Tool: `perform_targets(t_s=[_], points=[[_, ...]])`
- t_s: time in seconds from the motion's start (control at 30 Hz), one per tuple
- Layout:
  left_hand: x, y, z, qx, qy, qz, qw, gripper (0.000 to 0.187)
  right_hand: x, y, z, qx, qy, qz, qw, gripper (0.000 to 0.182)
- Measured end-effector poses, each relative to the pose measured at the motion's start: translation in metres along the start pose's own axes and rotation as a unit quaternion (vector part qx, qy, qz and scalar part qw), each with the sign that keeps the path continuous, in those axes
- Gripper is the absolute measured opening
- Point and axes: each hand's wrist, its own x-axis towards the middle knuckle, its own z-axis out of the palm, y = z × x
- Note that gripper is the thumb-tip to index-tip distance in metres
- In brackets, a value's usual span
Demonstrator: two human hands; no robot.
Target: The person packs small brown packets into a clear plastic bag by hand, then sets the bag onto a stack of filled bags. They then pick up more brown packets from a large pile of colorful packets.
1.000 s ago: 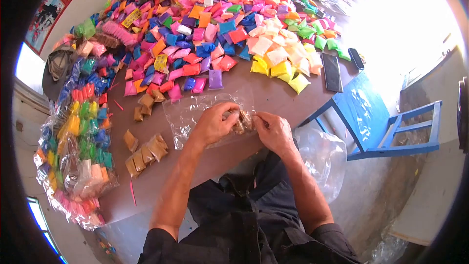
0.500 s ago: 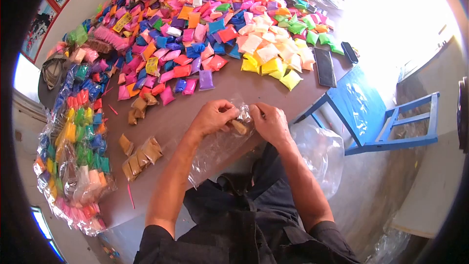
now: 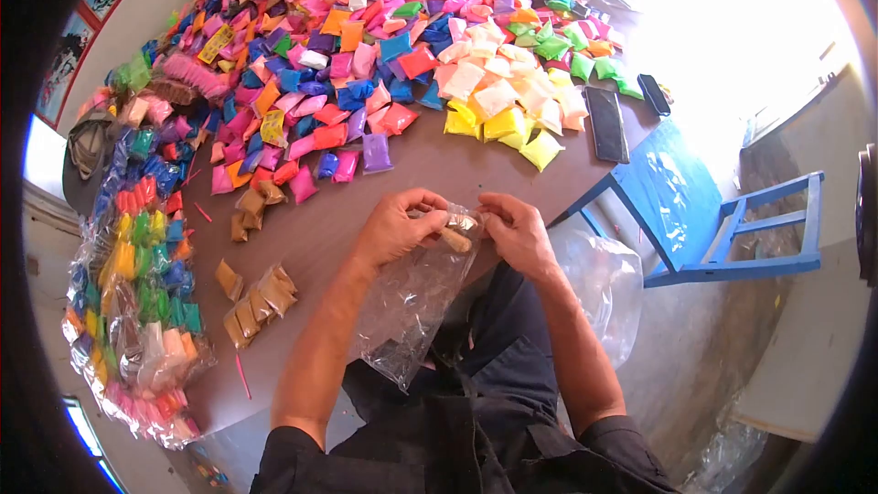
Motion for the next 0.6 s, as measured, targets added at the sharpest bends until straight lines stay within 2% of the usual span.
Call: perform_targets(t_s=[0.1, 0.3, 0.4, 0.5, 0.53, 0.6], points=[[0.001, -0.001, 0.007, 0.071, 0.027, 0.028, 0.997, 0.020, -0.003, -0.003, -0.001, 0.001, 0.001, 0.011, 1.000, 0.034], [-0.001, 0.000, 0.002, 0.108, 0.039, 0.011, 0.993, 0.019, -0.008, -0.011, -0.001, 0.058, 0.033, 0.043, 0.997, 0.036], [-0.003, 0.000, 0.000, 0.097, 0.041, 0.027, 0.994, 0.019, -0.014, -0.012, 0.006, -0.129, 0.118, -0.178, 0.968, 0.025], [-0.002, -0.005, 0.000, 0.073, 0.040, 0.035, 0.996, 0.017, -0.037, -0.045, 0.011, -0.287, 0.152, -0.176, 0.929, 0.025], [-0.002, -0.007, 0.001, 0.063, 0.043, 0.035, 0.996, 0.017, -0.046, -0.057, 0.017, -0.323, 0.130, -0.160, 0.924, 0.042], [-0.001, -0.011, 0.002, 0.046, 0.045, 0.036, 0.997, 0.016, -0.063, -0.067, 0.032, -0.357, 0.100, -0.170, 0.913, 0.043]])
